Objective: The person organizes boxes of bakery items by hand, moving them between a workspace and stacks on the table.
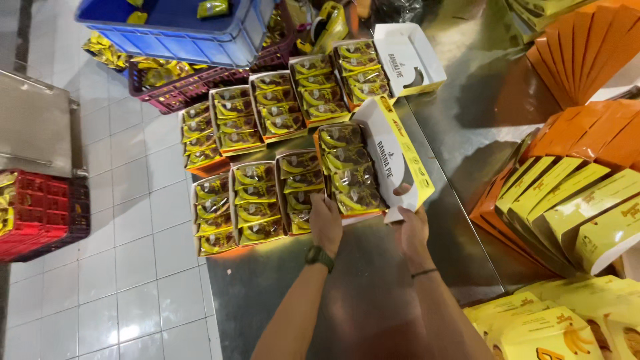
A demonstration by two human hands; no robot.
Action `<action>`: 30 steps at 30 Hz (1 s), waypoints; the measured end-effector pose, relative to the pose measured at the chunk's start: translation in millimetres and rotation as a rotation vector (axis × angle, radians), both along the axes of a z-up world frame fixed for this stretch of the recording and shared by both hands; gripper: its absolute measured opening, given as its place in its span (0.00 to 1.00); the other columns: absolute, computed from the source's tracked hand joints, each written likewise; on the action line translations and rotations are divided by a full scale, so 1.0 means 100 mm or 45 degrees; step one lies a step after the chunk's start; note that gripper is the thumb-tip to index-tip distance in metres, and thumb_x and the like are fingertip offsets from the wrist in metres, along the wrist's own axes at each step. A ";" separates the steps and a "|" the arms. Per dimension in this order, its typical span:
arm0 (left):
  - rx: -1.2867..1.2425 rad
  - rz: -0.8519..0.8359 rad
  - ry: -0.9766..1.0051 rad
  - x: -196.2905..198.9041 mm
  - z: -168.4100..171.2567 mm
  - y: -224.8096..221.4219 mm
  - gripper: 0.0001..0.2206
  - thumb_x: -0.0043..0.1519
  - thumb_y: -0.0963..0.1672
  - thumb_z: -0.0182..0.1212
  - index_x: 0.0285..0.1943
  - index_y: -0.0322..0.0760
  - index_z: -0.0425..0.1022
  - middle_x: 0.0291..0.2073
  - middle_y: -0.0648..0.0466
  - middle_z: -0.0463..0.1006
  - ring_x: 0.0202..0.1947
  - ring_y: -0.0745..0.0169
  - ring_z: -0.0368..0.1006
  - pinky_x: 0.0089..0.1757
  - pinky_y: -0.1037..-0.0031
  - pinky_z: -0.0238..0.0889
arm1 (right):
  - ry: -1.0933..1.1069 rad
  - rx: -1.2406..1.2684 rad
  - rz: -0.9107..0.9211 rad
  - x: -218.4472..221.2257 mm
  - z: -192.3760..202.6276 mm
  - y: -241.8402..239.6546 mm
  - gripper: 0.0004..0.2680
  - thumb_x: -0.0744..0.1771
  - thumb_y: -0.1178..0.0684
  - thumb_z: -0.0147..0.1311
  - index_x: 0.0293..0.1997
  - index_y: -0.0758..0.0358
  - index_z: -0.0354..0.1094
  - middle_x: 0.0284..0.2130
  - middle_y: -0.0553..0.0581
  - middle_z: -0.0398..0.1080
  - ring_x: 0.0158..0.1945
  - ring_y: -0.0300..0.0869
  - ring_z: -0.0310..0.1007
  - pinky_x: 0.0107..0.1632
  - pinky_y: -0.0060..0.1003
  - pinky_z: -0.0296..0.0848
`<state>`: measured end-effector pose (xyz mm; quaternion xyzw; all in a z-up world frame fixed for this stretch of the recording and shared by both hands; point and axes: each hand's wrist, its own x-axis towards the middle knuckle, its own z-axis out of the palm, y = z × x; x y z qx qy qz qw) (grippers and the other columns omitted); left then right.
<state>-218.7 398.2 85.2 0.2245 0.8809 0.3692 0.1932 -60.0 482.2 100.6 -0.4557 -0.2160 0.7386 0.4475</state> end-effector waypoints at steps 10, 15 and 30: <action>0.234 0.782 -1.049 1.21 0.86 -1.81 0.31 0.69 0.46 0.44 0.82 0.48 0.41 0.77 0.57 0.52 0.75 0.52 0.53 0.67 0.59 0.55 | -0.232 0.342 0.417 1.09 -0.62 -1.44 0.15 0.64 0.58 0.56 0.57 0.66 0.72 0.53 0.58 0.73 0.56 0.45 0.69 0.59 0.39 0.65; -0.168 0.949 -1.308 1.98 -0.15 -3.04 0.35 0.66 0.48 0.50 0.83 0.52 0.39 0.77 0.61 0.53 0.74 0.53 0.53 0.63 0.60 0.50 | -0.324 0.187 0.846 1.62 -0.64 -2.30 0.19 0.67 0.58 0.53 0.67 0.63 0.66 0.59 0.59 0.74 0.62 0.48 0.72 0.60 0.43 0.70; 0.030 0.416 -0.665 0.51 -0.55 -3.87 0.24 0.69 0.51 0.50 0.69 0.31 0.67 0.63 0.34 0.72 0.65 0.32 0.66 0.62 0.49 0.60 | -0.744 1.122 1.096 1.86 -0.71 -2.50 0.22 0.63 0.64 0.56 0.66 0.52 0.68 0.64 0.58 0.65 0.72 0.53 0.58 0.69 0.50 0.59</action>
